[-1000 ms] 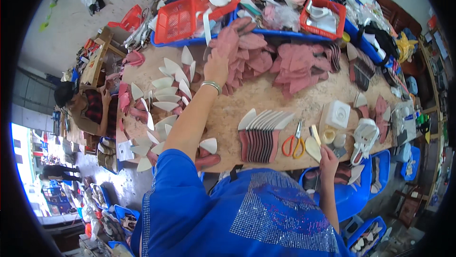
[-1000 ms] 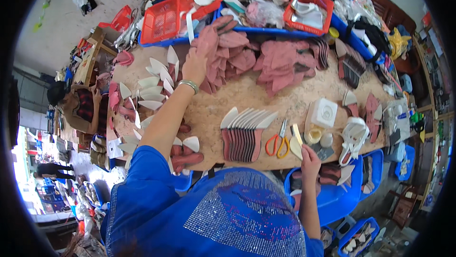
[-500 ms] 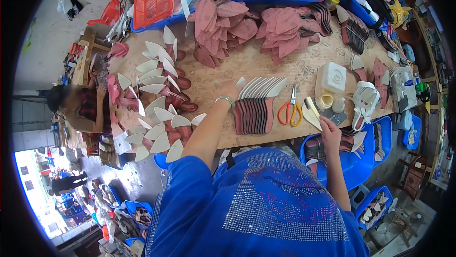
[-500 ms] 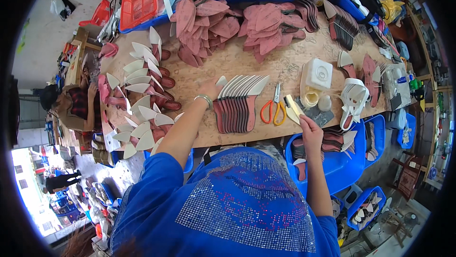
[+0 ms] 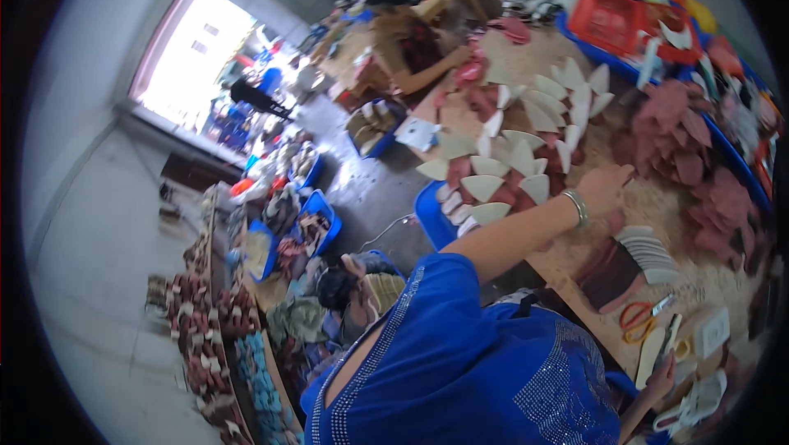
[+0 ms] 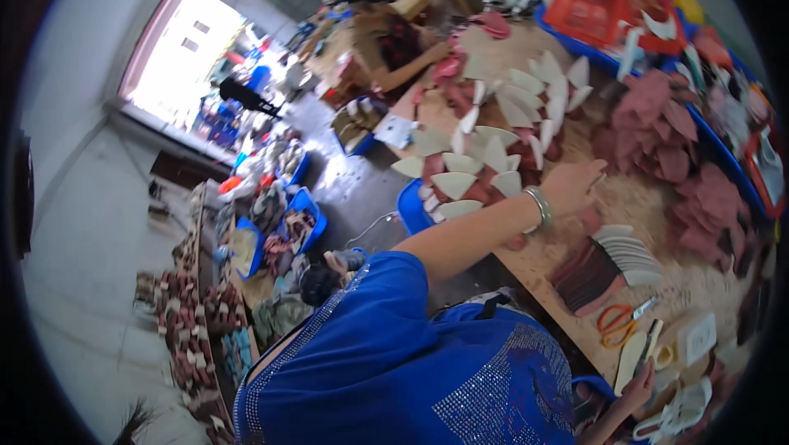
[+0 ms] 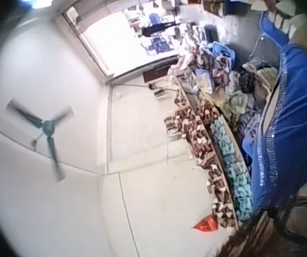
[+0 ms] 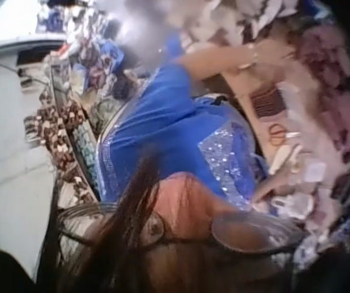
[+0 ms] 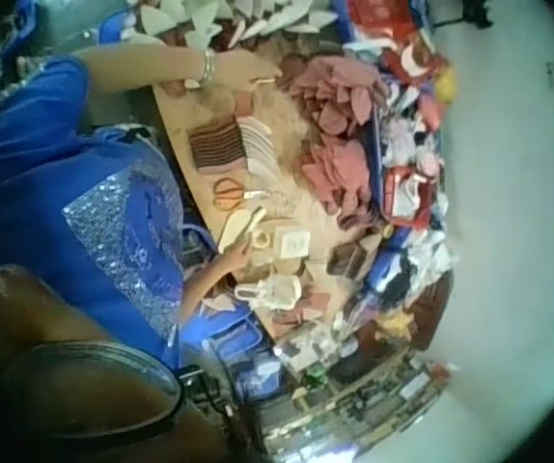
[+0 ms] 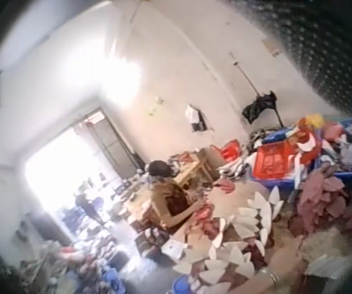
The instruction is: The person applies adhesive to the sole of a slipper using a small brush and then presses a fabric upper onto the sole. They repeat this process for multiple slippers, picking up new units from a pile and placing the finished ones into a blue bin.
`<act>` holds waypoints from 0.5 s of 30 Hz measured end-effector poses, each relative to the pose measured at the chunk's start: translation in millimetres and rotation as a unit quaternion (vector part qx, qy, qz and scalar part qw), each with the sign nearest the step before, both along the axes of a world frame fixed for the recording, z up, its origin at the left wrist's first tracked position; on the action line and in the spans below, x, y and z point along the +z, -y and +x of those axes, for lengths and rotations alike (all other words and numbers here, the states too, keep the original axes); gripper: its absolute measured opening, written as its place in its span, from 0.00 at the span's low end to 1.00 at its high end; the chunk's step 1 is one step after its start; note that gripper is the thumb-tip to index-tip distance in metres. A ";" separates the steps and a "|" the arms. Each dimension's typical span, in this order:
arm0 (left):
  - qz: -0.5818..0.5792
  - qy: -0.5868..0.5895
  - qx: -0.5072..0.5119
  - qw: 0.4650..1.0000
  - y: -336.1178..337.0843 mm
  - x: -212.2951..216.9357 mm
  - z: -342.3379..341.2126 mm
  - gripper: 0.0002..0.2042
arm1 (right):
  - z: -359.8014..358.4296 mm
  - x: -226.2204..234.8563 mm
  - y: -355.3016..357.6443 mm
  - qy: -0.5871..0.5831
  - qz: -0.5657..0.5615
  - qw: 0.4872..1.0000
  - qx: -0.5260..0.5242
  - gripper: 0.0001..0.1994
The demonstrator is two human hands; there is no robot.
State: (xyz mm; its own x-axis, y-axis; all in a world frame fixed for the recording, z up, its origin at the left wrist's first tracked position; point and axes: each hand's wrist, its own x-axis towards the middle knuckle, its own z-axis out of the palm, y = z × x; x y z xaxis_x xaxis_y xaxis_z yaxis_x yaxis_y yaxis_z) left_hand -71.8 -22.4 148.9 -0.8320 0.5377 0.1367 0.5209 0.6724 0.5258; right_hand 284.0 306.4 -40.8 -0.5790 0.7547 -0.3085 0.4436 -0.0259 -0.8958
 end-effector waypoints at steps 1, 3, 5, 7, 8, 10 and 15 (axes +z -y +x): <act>0.031 0.032 0.030 0.999 1.4 13.2 12.2 0.18 | -12.3 6.6 0.6 -0.033 0.000 0.999 0.002 0.15; 0.081 0.070 0.049 0.993 14.0 18.6 36.2 0.19 | -37.8 21.6 8.4 -0.046 -0.032 0.998 -0.013 0.15; 0.125 0.088 0.028 0.988 17.2 1.9 59.5 0.19 | -56.9 46.9 18.5 -0.040 -0.025 0.999 0.010 0.15; 0.246 0.135 0.037 0.959 11.5 -21.5 85.4 0.16 | -63.2 42.5 16.4 -0.037 -0.011 0.998 0.050 0.15; 0.254 0.214 0.064 0.941 8.7 -28.2 97.8 0.13 | -64.2 38.5 14.4 -0.035 -0.004 0.997 0.069 0.15; 0.265 0.369 0.108 0.884 0.5 -26.9 120.3 0.09 | -60.8 31.4 8.8 -0.055 -0.041 0.992 0.106 0.15; 0.254 0.427 0.058 0.866 -15.5 -41.5 160.5 0.03 | -45.8 40.6 16.3 -0.067 -0.073 0.992 0.082 0.14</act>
State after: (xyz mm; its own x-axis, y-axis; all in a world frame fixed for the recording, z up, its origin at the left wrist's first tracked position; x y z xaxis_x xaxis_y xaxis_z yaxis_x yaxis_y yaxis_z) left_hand 88.7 -6.9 107.4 -0.7908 0.4940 -0.3615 -0.2599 0.2638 0.9289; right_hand 238.2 290.0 -0.2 -0.7332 0.6001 -0.3198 0.3294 -0.0979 -0.9391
